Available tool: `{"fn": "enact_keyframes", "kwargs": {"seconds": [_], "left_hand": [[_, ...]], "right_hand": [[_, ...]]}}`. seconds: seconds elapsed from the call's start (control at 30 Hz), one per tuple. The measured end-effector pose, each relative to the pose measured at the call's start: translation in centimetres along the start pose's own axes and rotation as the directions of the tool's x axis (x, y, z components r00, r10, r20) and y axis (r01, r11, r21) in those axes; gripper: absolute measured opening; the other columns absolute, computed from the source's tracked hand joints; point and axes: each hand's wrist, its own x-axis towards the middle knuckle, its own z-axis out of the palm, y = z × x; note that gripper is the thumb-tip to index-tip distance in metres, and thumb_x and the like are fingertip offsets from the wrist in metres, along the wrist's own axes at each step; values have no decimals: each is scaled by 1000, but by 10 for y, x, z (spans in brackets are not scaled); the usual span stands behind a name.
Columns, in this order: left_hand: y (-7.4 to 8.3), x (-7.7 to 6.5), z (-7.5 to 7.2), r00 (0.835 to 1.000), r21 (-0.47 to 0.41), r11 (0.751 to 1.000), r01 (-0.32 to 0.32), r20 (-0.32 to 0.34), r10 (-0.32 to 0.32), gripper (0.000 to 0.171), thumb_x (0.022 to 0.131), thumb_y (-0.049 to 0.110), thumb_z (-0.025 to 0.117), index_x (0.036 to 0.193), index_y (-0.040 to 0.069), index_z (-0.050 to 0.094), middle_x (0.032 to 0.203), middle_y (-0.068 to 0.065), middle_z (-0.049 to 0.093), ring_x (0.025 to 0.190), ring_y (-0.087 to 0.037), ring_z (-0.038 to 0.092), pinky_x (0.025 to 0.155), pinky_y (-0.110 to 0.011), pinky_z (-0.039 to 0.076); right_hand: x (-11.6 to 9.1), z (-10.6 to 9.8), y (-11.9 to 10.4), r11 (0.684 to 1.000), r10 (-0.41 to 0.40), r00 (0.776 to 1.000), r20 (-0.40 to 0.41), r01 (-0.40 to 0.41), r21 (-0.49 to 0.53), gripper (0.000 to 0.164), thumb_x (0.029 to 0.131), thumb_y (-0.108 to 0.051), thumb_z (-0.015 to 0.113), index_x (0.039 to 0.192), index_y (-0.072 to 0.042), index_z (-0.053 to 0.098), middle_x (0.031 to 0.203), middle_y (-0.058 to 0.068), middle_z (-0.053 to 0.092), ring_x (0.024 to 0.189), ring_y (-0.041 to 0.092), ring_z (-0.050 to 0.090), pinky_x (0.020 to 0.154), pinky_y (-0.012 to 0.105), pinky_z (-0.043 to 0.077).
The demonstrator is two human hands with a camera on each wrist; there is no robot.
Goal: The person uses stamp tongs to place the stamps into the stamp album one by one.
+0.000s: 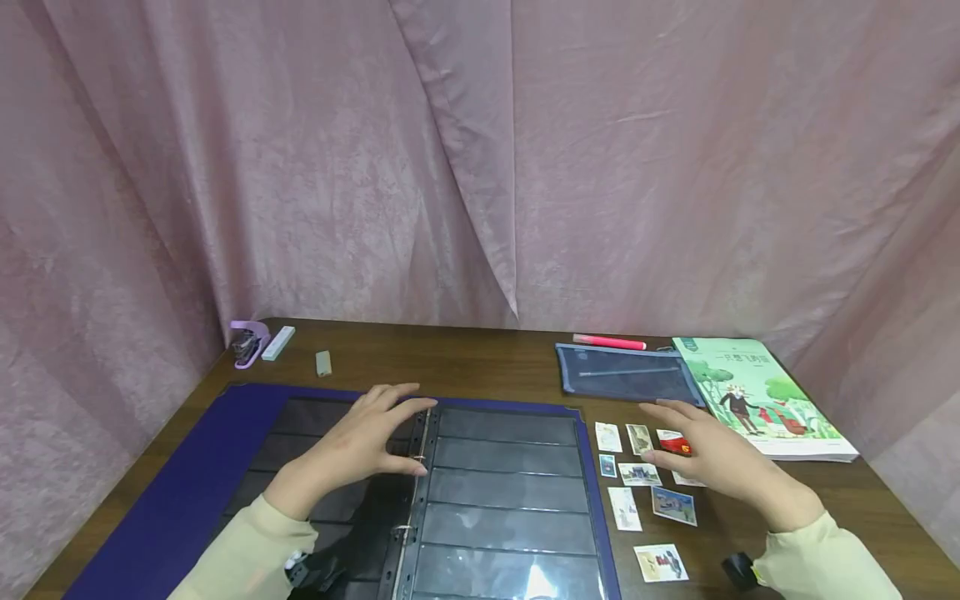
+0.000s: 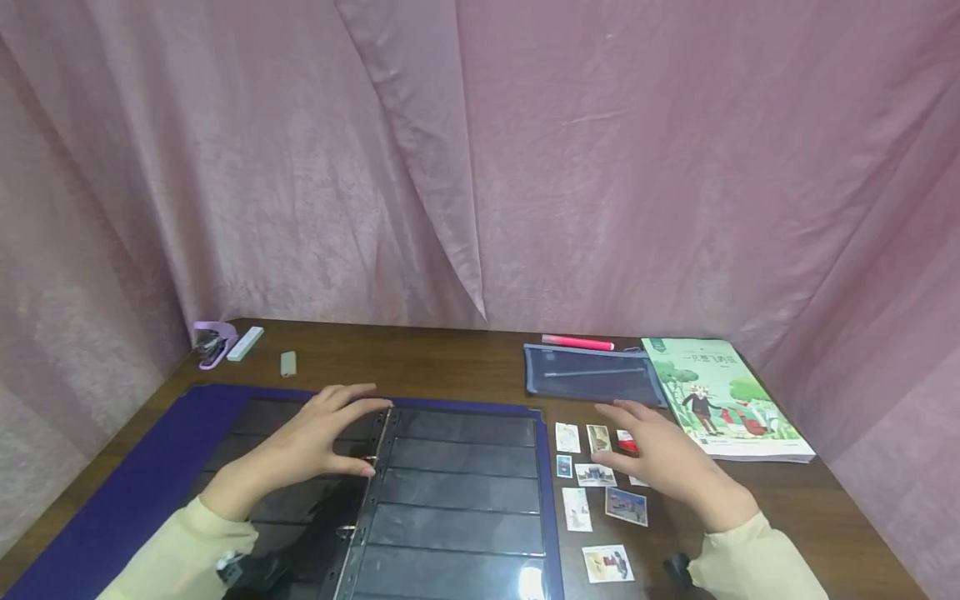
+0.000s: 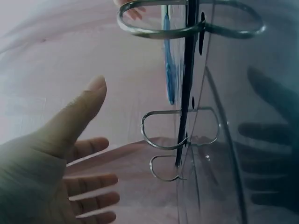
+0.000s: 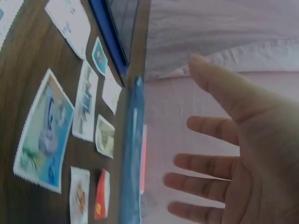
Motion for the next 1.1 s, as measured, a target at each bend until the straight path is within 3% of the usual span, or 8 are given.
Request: {"fn": "enact_keyframes", "kwargs": {"seconds": [0.27, 0.47, 0.73, 0.93, 1.1], "left_hand": [[0, 2, 6, 995, -170, 985, -10, 99, 28, 62, 66, 41, 74, 121, 25, 52, 130, -2, 46, 121, -24, 40, 94, -46, 40], [-3, 2, 14, 987, -227, 974, -22, 152, 58, 59, 67, 41, 74, 119, 22, 54, 126, -1, 49, 121, -26, 42, 96, -49, 38], [-1, 1, 27, 975, -227, 973, -52, 201, 99, 55, 68, 43, 73, 117, 22, 56, 128, -3, 48, 121, -27, 42, 95, -50, 36], [-1, 3, 34, 976, -202, 976, -86, 182, 124, 54, 67, 44, 73, 114, 23, 57, 127, -1, 49, 119, -24, 43, 97, -49, 33], [-2, 2, 35, 977, -193, 976, -99, 169, 132, 52, 67, 45, 73, 112, 23, 59, 127, 0, 49, 119, -22, 42, 97, -48, 33]], "right_hand": [[-14, -17, 13, 999, -46, 998, -44, 46, -8, 43, 80, -40, 63, 112, -11, 60, 105, 2, 65, 95, 20, 62, 78, 37, 48], [-27, -25, 27, 1000, 9, 1000, -28, -8, 5, 33, 77, -35, 67, 101, -12, 63, 77, -15, 58, 67, -7, 48, 59, 21, 42], [-48, -22, 47, 994, 106, 994, 7, -106, -40, 29, 76, -33, 68, 94, -11, 63, 70, -14, 52, 62, -9, 44, 56, 22, 41], [-67, -12, 68, 992, 101, 992, -72, -106, -67, 17, 73, -24, 71, 81, -15, 60, 60, -17, 41, 53, -8, 32, 51, 18, 30], [-78, -7, 81, 973, 203, 978, -46, -207, -105, 14, 74, -24, 70, 78, -16, 59, 59, -13, 43, 52, -5, 32, 49, 19, 29]]}}
